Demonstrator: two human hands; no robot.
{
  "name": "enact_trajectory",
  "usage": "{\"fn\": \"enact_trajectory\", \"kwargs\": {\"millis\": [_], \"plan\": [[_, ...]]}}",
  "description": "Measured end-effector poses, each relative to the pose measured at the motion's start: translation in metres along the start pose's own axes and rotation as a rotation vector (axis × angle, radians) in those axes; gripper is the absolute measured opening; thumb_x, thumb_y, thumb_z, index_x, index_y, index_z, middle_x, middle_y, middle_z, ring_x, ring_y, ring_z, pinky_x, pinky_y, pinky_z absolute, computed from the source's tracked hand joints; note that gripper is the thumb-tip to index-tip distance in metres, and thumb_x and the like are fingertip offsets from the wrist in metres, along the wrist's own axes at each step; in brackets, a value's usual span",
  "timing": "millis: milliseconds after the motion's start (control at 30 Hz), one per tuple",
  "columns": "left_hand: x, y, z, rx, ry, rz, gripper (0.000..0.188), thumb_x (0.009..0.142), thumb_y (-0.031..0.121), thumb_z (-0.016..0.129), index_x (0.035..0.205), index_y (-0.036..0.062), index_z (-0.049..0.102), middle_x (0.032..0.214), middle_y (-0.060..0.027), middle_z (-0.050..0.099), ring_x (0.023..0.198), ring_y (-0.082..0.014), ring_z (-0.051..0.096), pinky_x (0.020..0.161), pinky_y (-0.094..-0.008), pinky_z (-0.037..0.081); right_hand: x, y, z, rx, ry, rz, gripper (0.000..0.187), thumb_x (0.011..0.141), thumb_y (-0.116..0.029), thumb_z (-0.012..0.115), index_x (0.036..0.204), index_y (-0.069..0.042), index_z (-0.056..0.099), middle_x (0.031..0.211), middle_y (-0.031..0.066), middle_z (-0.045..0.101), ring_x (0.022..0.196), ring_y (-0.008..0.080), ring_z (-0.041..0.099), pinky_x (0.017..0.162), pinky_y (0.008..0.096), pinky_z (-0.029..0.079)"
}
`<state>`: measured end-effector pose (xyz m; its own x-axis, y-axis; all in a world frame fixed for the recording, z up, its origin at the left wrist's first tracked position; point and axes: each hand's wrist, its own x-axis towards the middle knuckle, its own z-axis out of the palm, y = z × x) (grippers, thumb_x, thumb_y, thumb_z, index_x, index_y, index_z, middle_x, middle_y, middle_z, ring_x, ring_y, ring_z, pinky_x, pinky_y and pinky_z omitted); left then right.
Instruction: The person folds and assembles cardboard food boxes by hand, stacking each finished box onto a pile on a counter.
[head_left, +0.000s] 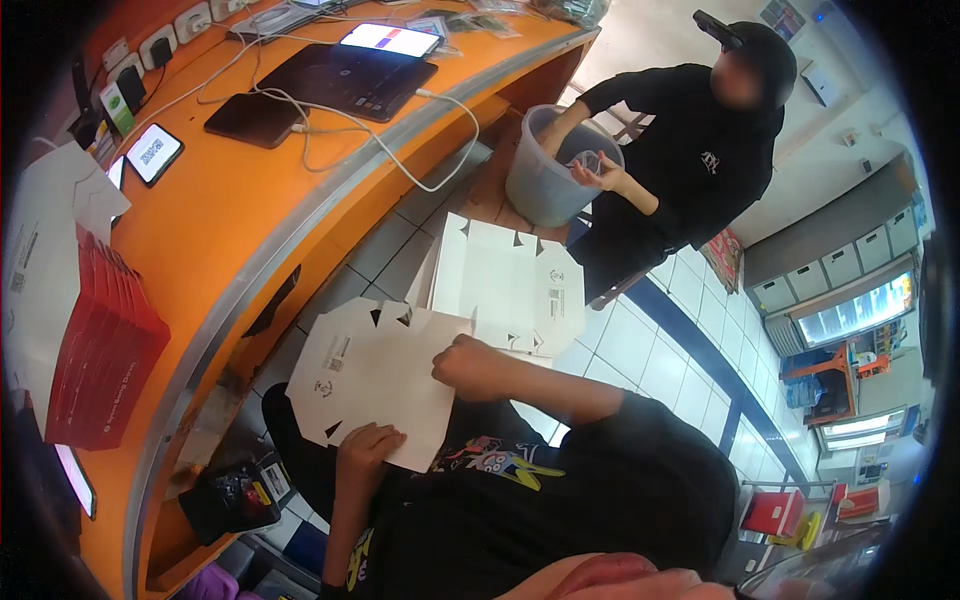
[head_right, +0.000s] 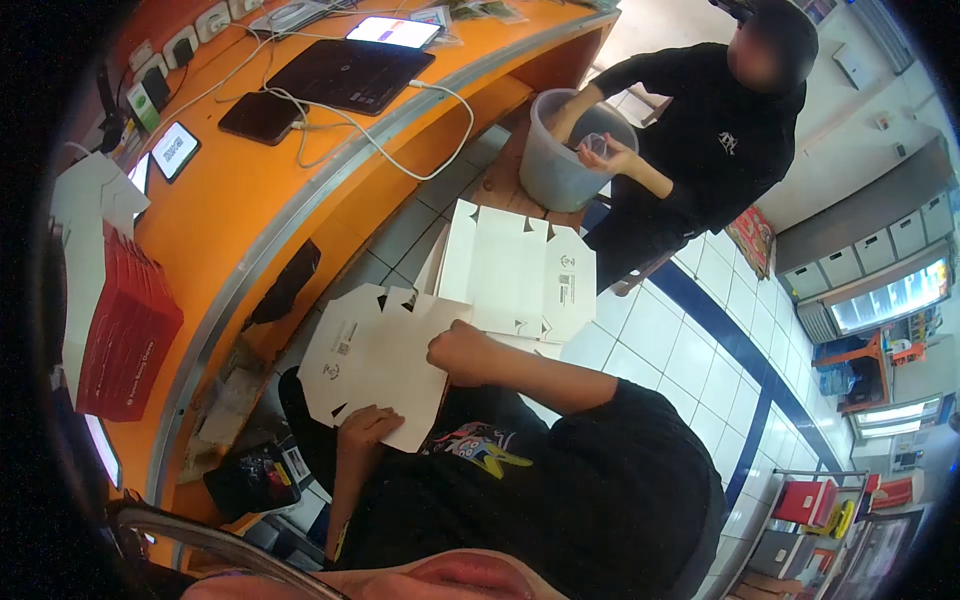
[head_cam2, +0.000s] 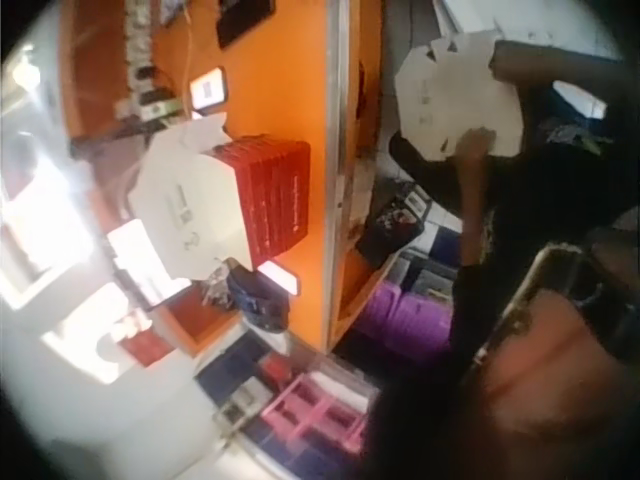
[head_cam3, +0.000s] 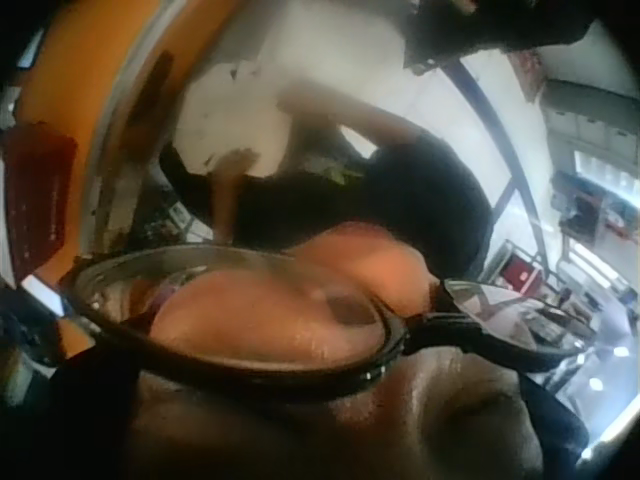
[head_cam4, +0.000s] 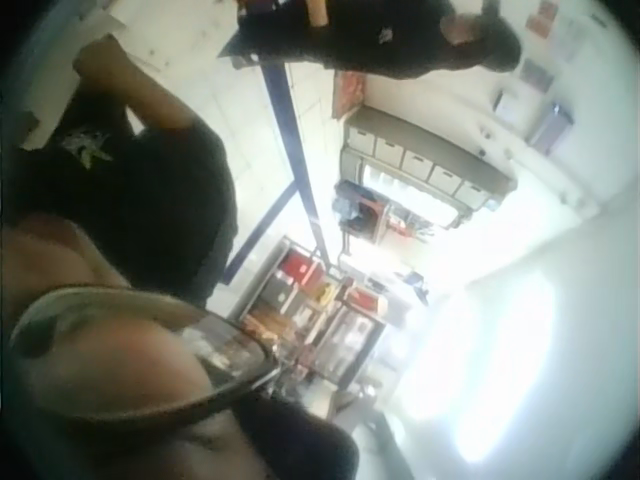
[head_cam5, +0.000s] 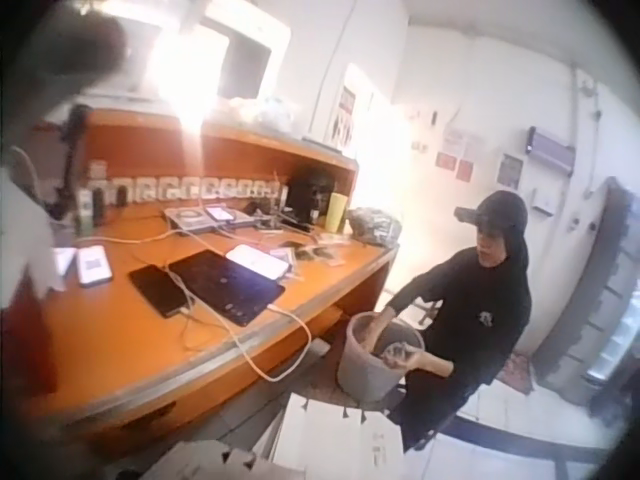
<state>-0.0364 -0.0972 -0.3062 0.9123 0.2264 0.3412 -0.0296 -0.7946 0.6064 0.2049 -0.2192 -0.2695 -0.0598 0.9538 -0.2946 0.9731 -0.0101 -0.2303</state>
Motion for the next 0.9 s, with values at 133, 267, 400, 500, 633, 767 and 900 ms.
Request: {"fn": "enact_trajectory", "kwargs": {"millis": [133,267,400,500,633,767,900], "plan": [[-0.009,-0.003,0.02,-0.053,0.012,-0.038,0.017,0.067,0.001,0.063,0.082,0.0067,0.07,0.085,-0.0087,0.069,0.084,-0.0269,0.068,0.077,-0.0394,0.054,0.023,-0.008,0.019,-0.026,-0.1,0.067,0.009,0.067,-0.01,0.063,0.075,-0.007,0.065,0.074,0.0064,0.061,0.086,0.0237,0.063,0.085,0.0444,0.044],[-0.009,-0.003,0.022,-0.048,0.012,-0.075,0.018,0.067,0.0,0.062,0.082,0.0065,0.07,0.086,-0.0096,0.068,0.086,-0.0275,0.067,0.077,-0.0394,0.054,0.044,-0.014,0.048,-0.057,0.225,0.046,0.019,0.069,-0.016,0.068,0.087,-0.009,0.066,0.091,0.0072,0.063,0.1,0.0251,0.059,0.099,0.0514,0.036],[-0.008,-0.007,0.026,-0.001,0.004,-0.104,0.022,0.067,0.001,0.062,0.088,0.0049,0.068,0.091,-0.012,0.068,0.089,-0.0295,0.066,0.08,-0.0396,0.053,0.06,-0.005,0.066,0.036,0.427,-0.007,0.024,0.073,-0.009,0.062,0.097,-0.007,0.062,0.102,0.0119,0.056,0.107,0.0293,0.053,0.108,0.0537,0.03],[-0.007,-0.008,0.027,0.043,0.013,-0.177,0.026,0.067,0.001,0.062,0.093,0.0039,0.066,0.096,-0.013,0.066,0.092,-0.03,0.064,0.085,-0.0415,0.051,0.068,0.005,0.074,0.233,0.587,-0.051,0.029,0.071,-0.003,0.06,0.1,-0.004,0.059,0.105,0.0153,0.054,0.109,0.0336,0.051,0.109,0.0517,0.03],[-0.009,-0.012,0.038,0.134,-0.02,-0.105,0.032,0.068,0.004,0.063,0.099,0.0041,0.063,0.101,-0.012,0.063,0.099,-0.0293,0.061,0.093,-0.0453,0.046,0.062,-0.003,0.075,0.278,0.755,0.307,0.064,0.079,-0.011,0.056,0.135,0.011,0.034,0.138,0.0352,0.03,0.131,0.0502,0.028,0.112,0.0516,0.023],[-0.008,-0.005,0.045,0.085,-0.047,-0.177,0.037,0.064,0.004,0.065,0.101,0.0048,0.062,0.106,-0.0111,0.062,0.102,-0.0291,0.059,0.097,-0.045,0.044,0.056,-0.022,0.08,0.226,0.336,0.41,0.085,0.09,-0.047,0.052,0.141,0.013,0.022,0.148,0.0348,0.019,0.14,0.0458,0.018,0.112,0.0521,0.021],[-0.015,-0.009,0.044,0.031,-0.119,-0.17,0.05,0.059,0.002,0.071,0.108,0.0063,0.063,0.117,-0.0096,0.062,0.111,-0.0288,0.058,0.101,-0.0456,0.042,0.062,-0.025,0.083,0.086,0.249,0.418,0.087,0.09,-0.052,0.049,0.142,0.012,0.021,0.15,0.0306,0.019,0.141,0.0419,0.017,0.111,0.0557,0.02]]}}
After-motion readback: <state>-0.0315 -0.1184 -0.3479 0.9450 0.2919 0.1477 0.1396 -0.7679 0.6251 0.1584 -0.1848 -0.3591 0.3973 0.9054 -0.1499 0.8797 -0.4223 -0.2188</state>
